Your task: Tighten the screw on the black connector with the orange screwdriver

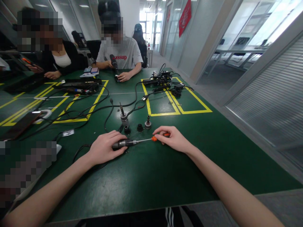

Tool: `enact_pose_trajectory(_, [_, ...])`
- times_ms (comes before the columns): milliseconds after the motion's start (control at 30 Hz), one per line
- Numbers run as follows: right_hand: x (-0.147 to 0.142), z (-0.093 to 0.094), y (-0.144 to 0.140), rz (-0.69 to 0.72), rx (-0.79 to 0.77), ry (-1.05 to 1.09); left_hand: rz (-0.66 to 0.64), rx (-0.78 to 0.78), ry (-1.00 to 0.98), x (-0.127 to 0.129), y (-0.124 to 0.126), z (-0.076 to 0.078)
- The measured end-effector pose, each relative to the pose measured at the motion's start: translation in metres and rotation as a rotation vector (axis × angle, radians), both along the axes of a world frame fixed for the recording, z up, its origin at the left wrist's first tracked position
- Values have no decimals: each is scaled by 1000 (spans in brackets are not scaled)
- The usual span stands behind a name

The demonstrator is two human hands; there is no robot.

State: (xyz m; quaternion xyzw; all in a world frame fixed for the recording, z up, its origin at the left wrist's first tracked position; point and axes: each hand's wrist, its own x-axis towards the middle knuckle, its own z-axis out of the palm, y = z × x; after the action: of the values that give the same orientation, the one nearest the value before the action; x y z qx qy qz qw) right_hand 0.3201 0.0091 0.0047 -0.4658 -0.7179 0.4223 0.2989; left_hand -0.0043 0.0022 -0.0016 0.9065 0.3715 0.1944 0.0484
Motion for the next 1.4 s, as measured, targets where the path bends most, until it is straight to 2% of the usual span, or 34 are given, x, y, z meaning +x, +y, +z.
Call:
enact_pose_trajectory(167, [0,-1,1,-21,56,29,6,-10,6,0,0,1])
enact_pose_trajectory(367, [0,-2,1,-10,-40,13,7,-14,-4,0,0,0])
enact_pose_trajectory(600, [0,3,2,-30,10,30,10,-9,1,0,0,0])
enact_pose_trajectory(800, [1,-1,1,6,-96,22,15,-12,7,0,0,0])
enact_pose_trajectory(1067, [1,2,2,-14,-5,23,12,-4,8,0,0,0])
enact_pose_trajectory(1267, [0,-2,1,14,-80,1,10,-10,5,0,-1,1])
enact_pose_trajectory(1400, [0,-2,1,3,-42,20,8,-7,8,0,0,1])
